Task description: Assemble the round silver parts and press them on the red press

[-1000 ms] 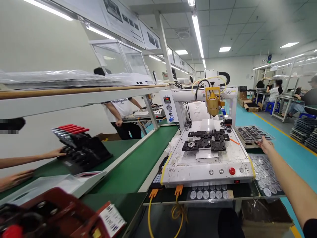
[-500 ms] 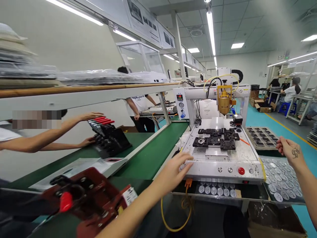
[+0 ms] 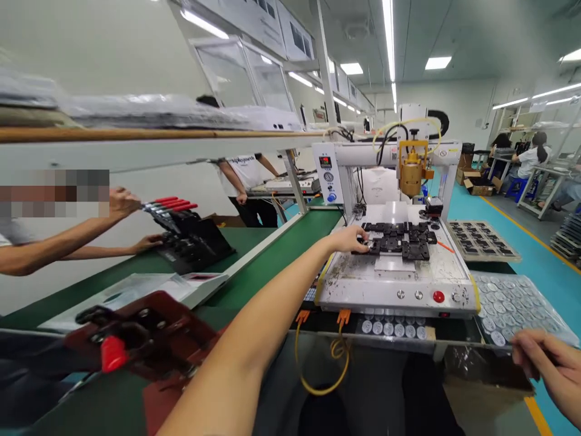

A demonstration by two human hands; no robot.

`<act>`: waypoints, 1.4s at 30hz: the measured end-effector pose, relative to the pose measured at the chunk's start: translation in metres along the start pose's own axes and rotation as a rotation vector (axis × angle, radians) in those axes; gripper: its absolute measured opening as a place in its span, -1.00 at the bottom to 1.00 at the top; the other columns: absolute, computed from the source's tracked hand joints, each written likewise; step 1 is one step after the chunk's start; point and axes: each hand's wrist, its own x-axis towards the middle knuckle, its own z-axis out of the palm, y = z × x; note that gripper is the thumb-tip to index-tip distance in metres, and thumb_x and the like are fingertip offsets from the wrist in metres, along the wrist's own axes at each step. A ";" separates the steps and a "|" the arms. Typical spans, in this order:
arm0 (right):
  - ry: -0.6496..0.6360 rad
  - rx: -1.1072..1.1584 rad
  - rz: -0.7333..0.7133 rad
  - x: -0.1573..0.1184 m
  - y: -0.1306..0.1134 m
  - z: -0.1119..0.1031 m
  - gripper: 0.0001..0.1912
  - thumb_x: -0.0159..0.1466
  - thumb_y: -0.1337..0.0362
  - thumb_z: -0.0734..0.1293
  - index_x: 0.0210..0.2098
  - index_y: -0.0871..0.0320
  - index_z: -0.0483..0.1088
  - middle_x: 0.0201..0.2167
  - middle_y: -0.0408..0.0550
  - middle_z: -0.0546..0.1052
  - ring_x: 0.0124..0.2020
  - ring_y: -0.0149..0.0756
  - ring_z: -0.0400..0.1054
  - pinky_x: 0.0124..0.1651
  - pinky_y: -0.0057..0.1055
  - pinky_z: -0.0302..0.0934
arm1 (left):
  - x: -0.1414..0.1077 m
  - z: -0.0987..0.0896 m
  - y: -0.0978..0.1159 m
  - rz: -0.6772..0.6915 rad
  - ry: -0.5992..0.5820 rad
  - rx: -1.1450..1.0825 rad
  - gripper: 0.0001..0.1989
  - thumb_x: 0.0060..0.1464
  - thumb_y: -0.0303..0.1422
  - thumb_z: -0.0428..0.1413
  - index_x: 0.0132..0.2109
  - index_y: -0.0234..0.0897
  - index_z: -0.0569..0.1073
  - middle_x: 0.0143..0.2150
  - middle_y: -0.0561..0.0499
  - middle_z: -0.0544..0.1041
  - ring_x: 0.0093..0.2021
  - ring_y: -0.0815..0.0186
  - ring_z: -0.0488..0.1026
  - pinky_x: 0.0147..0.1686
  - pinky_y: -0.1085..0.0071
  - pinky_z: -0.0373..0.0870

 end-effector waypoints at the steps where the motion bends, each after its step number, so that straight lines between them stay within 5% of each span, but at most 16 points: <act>1: -0.086 -0.028 0.006 -0.003 -0.001 0.005 -0.57 0.12 -0.25 0.53 -0.43 -0.02 0.61 -0.53 0.03 0.56 -0.58 -0.17 0.38 -0.59 -0.28 0.35 | -0.001 -0.002 0.002 -0.002 0.017 -0.010 -0.68 -0.15 -0.24 0.36 -0.20 -0.27 0.63 -0.25 0.03 0.65 -0.18 0.17 0.56 -0.10 0.36 0.47; 5: -0.312 -0.125 -0.107 -0.020 -0.001 0.049 -0.61 0.40 -0.15 0.37 -0.27 -0.01 0.62 -0.41 -0.04 0.62 -0.44 -0.15 0.51 -0.40 -0.31 0.45 | -0.035 -0.006 0.020 0.020 0.157 -0.054 -0.67 0.03 -0.27 0.26 -0.06 -0.32 0.55 -0.02 -0.09 0.61 -0.02 0.15 0.50 0.08 0.26 0.41; 7: -0.419 -0.166 -0.230 -0.027 0.004 0.078 -0.68 0.48 -0.04 0.33 -0.16 0.00 0.62 -0.28 -0.03 0.67 -0.28 -0.11 0.58 -0.24 -0.29 0.50 | -0.071 0.010 0.038 0.071 0.202 -0.105 -0.68 0.15 -0.27 0.19 0.02 -0.30 0.50 -0.01 -0.08 0.60 -0.03 0.21 0.50 0.08 0.26 0.42; 9: -0.480 -0.212 -0.385 -0.030 0.012 0.104 -0.74 0.53 0.11 0.28 -0.06 0.00 0.60 -0.16 0.00 0.68 -0.16 -0.09 0.60 -0.13 -0.25 0.52 | -0.111 0.045 0.056 0.189 0.164 -0.260 -0.70 0.16 -0.29 0.21 0.02 -0.27 0.48 -0.11 -0.03 0.61 -0.16 0.26 0.51 -0.05 0.30 0.48; 12: -0.439 -0.341 -0.607 -0.023 0.029 0.134 -0.75 0.54 0.29 0.24 0.03 0.06 0.57 -0.06 0.07 0.68 -0.02 -0.02 0.58 0.05 -0.07 0.51 | -0.157 0.120 0.075 0.275 -0.023 -0.341 -0.69 0.12 -0.37 0.24 0.03 -0.23 0.49 -0.12 -0.03 0.65 -0.17 0.21 0.58 -0.10 0.28 0.56; 16: -0.414 -0.435 -0.695 -0.017 0.052 0.159 -0.72 0.49 0.38 0.28 0.08 0.12 0.58 0.06 0.15 0.67 0.14 0.16 0.53 0.21 0.22 0.40 | -0.172 0.208 0.066 0.352 -0.102 -0.273 -0.59 0.00 -0.48 0.33 0.02 -0.21 0.49 0.29 -0.22 0.57 0.35 -0.05 0.48 0.40 0.00 0.36; 19: -0.427 -0.445 -0.724 -0.023 0.062 0.164 -0.70 0.48 0.41 0.28 0.09 0.11 0.58 0.09 0.12 0.66 0.18 0.12 0.51 0.24 0.17 0.41 | -0.172 0.237 0.047 0.355 -0.106 -0.287 -0.59 -0.01 -0.51 0.34 -0.01 -0.21 0.47 0.46 -0.27 0.41 0.52 -0.04 0.27 0.55 -0.09 0.11; 23: -0.409 -0.441 -0.709 -0.026 0.066 0.157 -0.70 0.52 0.38 0.25 0.11 0.05 0.57 0.06 0.07 0.67 0.14 -0.01 0.53 0.22 0.02 0.44 | -0.185 0.247 0.035 0.359 -0.105 -0.289 -0.59 0.00 -0.50 0.32 0.00 -0.21 0.45 0.48 -0.29 0.38 0.56 -0.03 0.19 0.57 -0.13 0.03; 27: -0.430 -0.495 -0.689 -0.015 0.067 0.152 -0.72 0.50 0.26 0.35 0.15 0.04 0.56 0.05 0.12 0.63 0.09 0.07 0.50 0.14 0.06 0.42 | -0.194 0.250 0.043 0.343 -0.058 -0.267 -0.60 0.05 -0.50 0.28 0.04 -0.20 0.44 0.48 -0.28 0.39 0.57 -0.01 0.17 0.56 -0.13 0.05; 35: -0.512 -0.546 -0.725 -0.003 0.064 0.150 -0.73 0.48 0.24 0.39 0.14 0.05 0.58 -0.01 0.11 0.59 0.01 0.05 0.46 0.06 -0.02 0.36 | -0.175 0.250 0.061 0.379 -0.087 -0.197 -0.59 0.07 -0.47 0.29 0.07 -0.22 0.44 0.49 -0.31 0.36 0.55 -0.03 0.21 0.56 -0.12 0.03; 42: -0.456 -0.411 -0.743 -0.014 0.080 0.155 -0.75 0.51 0.33 0.31 0.09 0.06 0.59 -0.03 0.12 0.65 0.05 0.02 0.50 0.11 0.00 0.39 | -0.170 0.247 0.064 0.379 -0.123 -0.245 -0.57 0.05 -0.50 0.26 0.09 -0.21 0.45 0.46 -0.30 0.41 0.54 -0.05 0.24 0.57 -0.14 0.02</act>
